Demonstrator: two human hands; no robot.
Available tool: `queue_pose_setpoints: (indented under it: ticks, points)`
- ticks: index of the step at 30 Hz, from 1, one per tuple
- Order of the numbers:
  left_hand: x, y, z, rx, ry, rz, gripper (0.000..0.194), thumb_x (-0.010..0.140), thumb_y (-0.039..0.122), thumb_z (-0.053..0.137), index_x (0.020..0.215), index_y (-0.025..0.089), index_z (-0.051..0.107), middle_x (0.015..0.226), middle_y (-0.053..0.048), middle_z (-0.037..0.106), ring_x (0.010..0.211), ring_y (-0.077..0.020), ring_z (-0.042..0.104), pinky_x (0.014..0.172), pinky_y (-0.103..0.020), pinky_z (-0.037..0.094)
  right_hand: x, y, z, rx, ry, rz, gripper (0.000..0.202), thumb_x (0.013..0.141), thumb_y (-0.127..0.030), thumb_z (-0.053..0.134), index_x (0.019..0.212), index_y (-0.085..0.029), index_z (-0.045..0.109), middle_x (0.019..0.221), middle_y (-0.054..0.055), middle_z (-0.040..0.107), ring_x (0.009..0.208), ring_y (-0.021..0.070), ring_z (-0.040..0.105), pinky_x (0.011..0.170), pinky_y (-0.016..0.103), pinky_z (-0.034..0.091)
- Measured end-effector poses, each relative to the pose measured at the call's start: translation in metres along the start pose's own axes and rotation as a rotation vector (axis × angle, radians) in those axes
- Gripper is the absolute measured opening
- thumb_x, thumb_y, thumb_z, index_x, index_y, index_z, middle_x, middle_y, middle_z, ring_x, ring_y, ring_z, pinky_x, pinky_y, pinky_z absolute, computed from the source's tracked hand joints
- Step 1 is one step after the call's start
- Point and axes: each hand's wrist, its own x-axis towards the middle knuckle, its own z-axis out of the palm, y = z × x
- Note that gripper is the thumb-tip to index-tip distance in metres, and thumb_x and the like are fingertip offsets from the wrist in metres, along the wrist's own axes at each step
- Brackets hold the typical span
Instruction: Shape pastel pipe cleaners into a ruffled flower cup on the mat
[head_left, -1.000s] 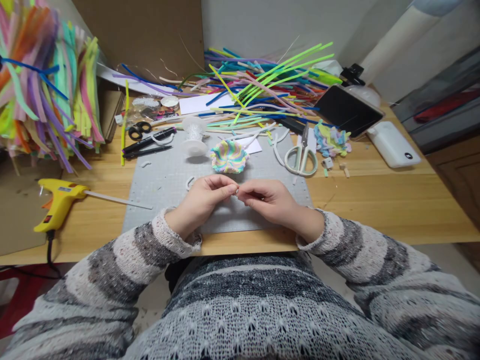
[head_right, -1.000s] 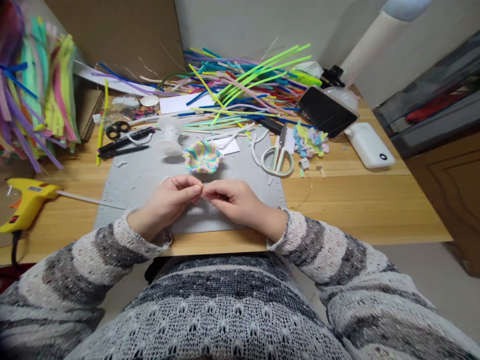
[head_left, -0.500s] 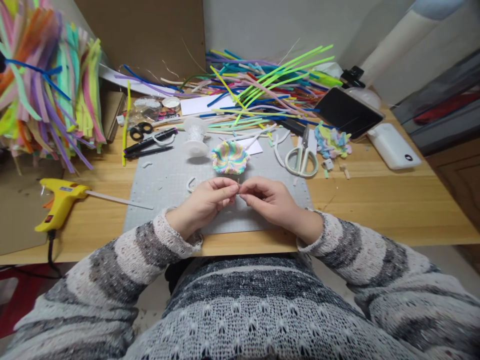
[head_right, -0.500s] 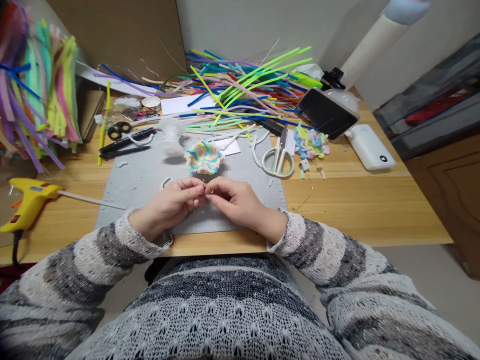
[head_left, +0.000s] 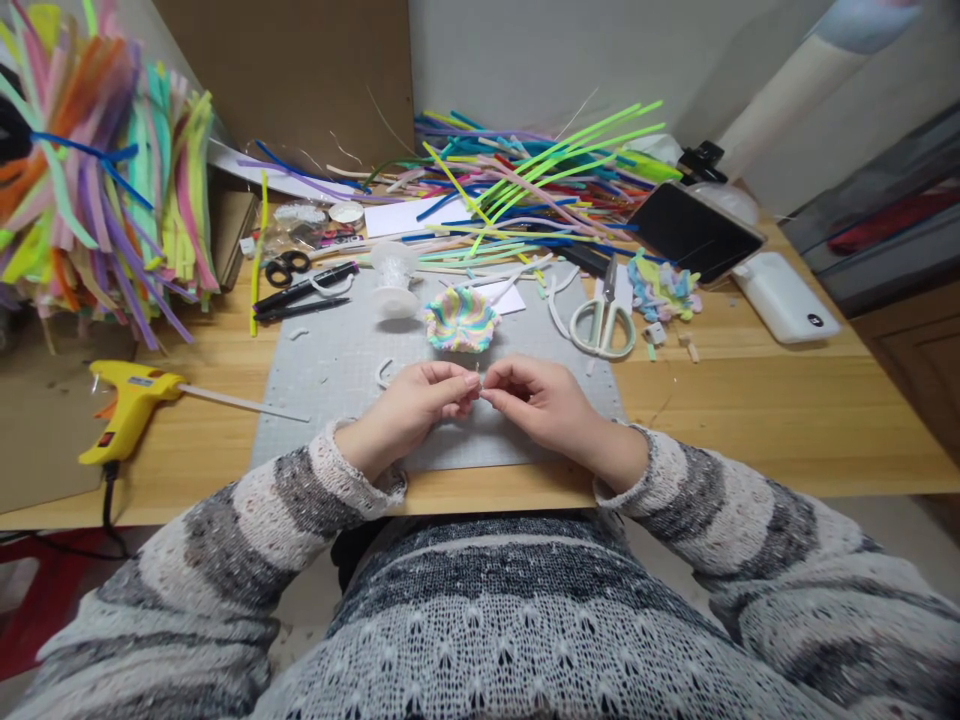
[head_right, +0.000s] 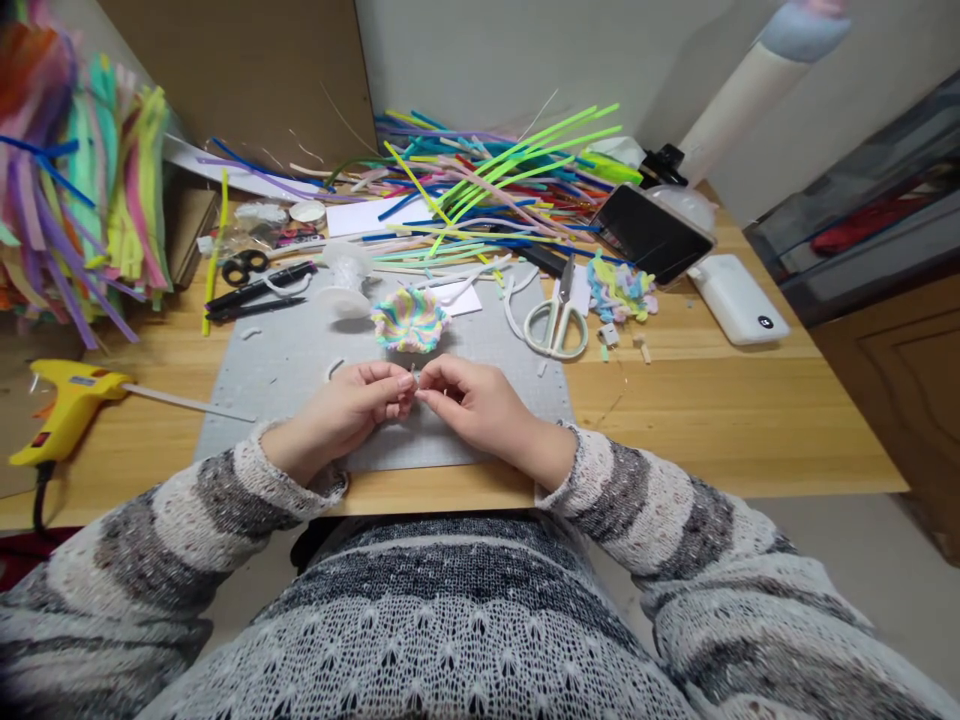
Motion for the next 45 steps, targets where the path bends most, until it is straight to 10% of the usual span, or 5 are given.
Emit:
queue_pose_setpoints:
  ticks: [28,37,45]
  points:
    - [-0.007,0.011,-0.006,0.423,-0.264,-0.106,0.025,0.075,0.037,0.068,0.069,0.014,0.062,0.056,0.002,0.056,0.051,-0.0081,0.049,0.054,-0.022,0.039,0.013,0.000,-0.028,-0.055,-0.298,-0.268,0.010,0.089,-0.021,0.057,0.085,-0.018,0.065,0.079,0.003,0.064,0.074,0.0123,0.057,0.069,0.028,0.044]
    - [-0.015,0.008,0.001,1.019,0.065,0.689,0.016,0.086,0.029,0.061,0.089,0.014,0.064,0.080,-0.004,0.066,0.069,-0.0111,0.058,0.064,-0.024,0.046,0.006,-0.004,-0.019,-0.112,0.019,-0.177,0.005,0.084,-0.017,0.059,0.081,-0.015,0.062,0.070,-0.001,0.057,0.060,0.0082,0.048,0.054,0.023,0.038]
    - [-0.015,0.004,0.001,1.197,0.179,1.001,0.009,0.086,0.021,0.062,0.091,0.014,0.066,0.084,-0.006,0.072,0.075,-0.0117,0.065,0.072,-0.024,0.052,0.003,-0.006,-0.011,-0.145,0.096,-0.154,0.008,0.084,-0.019,0.057,0.077,-0.016,0.060,0.069,-0.001,0.057,0.060,0.0081,0.046,0.056,0.023,0.038]
